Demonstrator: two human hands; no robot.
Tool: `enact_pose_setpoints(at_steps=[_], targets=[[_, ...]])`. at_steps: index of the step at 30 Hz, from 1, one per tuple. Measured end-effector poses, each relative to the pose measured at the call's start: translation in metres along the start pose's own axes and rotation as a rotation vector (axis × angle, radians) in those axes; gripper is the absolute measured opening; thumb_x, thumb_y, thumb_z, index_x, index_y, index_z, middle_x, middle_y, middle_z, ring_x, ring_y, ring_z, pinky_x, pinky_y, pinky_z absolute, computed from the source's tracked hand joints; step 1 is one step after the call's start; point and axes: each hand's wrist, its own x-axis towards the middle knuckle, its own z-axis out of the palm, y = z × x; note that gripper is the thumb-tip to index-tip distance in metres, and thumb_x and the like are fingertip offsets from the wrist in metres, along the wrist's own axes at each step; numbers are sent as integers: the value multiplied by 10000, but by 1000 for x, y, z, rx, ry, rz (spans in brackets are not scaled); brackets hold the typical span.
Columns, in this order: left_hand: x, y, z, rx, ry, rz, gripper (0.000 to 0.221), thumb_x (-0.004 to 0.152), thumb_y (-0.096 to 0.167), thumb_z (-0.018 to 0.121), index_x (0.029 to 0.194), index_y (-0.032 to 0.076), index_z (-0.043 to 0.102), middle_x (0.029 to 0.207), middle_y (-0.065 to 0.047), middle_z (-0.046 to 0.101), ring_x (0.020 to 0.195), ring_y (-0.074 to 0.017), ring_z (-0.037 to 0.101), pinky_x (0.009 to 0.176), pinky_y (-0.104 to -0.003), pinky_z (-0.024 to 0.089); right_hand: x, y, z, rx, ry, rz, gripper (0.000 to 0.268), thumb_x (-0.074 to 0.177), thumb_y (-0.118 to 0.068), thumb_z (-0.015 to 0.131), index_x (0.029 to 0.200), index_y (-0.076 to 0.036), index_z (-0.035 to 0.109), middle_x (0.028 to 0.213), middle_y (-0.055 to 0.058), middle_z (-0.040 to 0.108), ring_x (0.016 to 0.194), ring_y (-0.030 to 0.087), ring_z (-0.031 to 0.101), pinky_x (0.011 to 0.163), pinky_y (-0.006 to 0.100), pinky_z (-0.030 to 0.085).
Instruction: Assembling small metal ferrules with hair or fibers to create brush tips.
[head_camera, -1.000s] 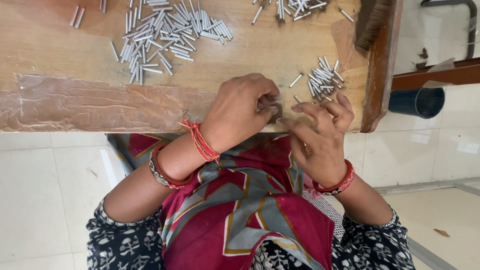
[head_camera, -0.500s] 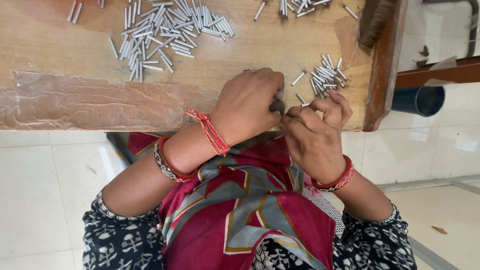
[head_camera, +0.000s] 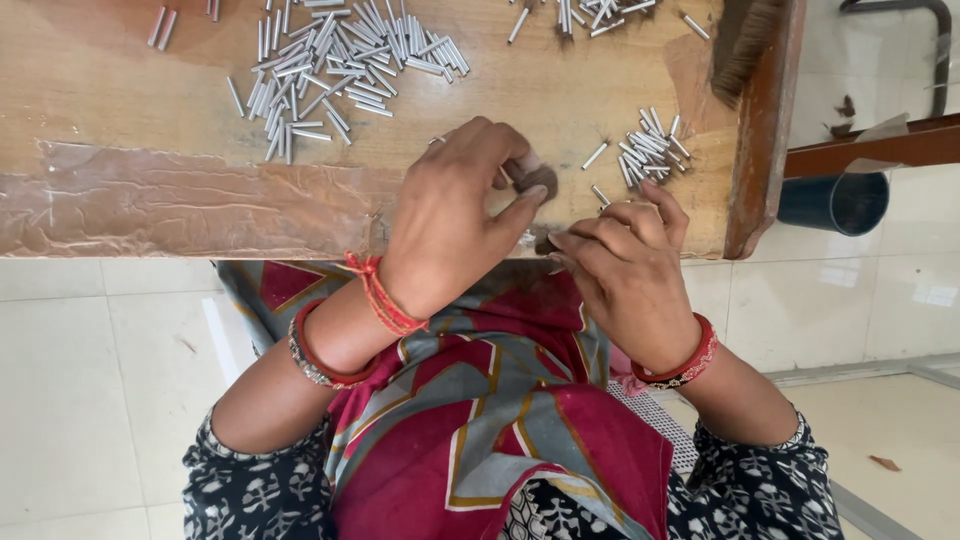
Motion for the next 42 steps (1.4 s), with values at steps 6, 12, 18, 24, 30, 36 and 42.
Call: enact_pose_setpoints(at_steps=[6, 12, 18, 24, 30, 36, 42], targets=[[-24, 1, -17, 10, -15, -123, 277, 856, 88, 814, 1042, 3, 627, 929, -114, 644, 756, -244, 648, 683, -361, 525, -10, 4, 7, -140, 11, -199, 272, 826, -64, 791, 1097, -64, 766, 1045, 13, 666, 1074, 209, 586, 1223, 578, 326], [-42, 4, -6, -63, -143, -228, 183, 860, 114, 804, 962, 12, 693, 853, -123, 655, 647, -236, 654, 603, -352, 526, -8, 7, 9, -133, 63, -322, 192, 875, -93, 815, 1049, -57, 744, 1039, 17, 653, 1036, 197, 589, 1181, 574, 372], [-38, 13, 0, -230, -342, -343, 208, 833, 162, 802, 968, 18, 736, 817, -133, 711, 607, -212, 687, 547, -326, 522, -14, -1, -6, -196, 144, -387, 200, 876, -82, 828, 1063, -56, 762, 1025, -4, 657, 991, 177, 577, 1156, 542, 400], [-46, 11, 3, -406, -337, -346, 92, 875, 56, 730, 955, 11, 722, 786, -75, 732, 651, -95, 704, 564, -266, 534, -15, -9, -10, 98, 171, -186, 264, 847, -73, 845, 1098, -70, 763, 1062, 28, 704, 992, 237, 587, 1188, 558, 425], [-56, 5, 16, -684, -367, -453, 63, 939, 19, 733, 945, -27, 691, 774, -9, 645, 687, -23, 560, 560, -222, 471, -18, -10, -11, 455, 120, -42, 378, 810, 14, 802, 1178, -45, 742, 1061, 91, 750, 1015, 235, 671, 1206, 541, 481], [-54, -3, 19, -815, -439, -563, 92, 970, 60, 692, 959, -31, 697, 797, -11, 690, 675, -42, 634, 597, -215, 549, -24, -9, -7, 360, 142, -90, 371, 769, 118, 712, 1121, 4, 748, 1068, 102, 751, 995, 245, 684, 1200, 562, 472], [-30, -10, -22, -46, -132, -174, 84, 875, 123, 769, 930, 64, 747, 885, -85, 731, 792, -260, 722, 712, -376, 559, -18, -16, -7, 278, 235, -62, 317, 815, 113, 747, 1100, -25, 753, 1032, 91, 763, 985, 227, 670, 1189, 519, 501]])
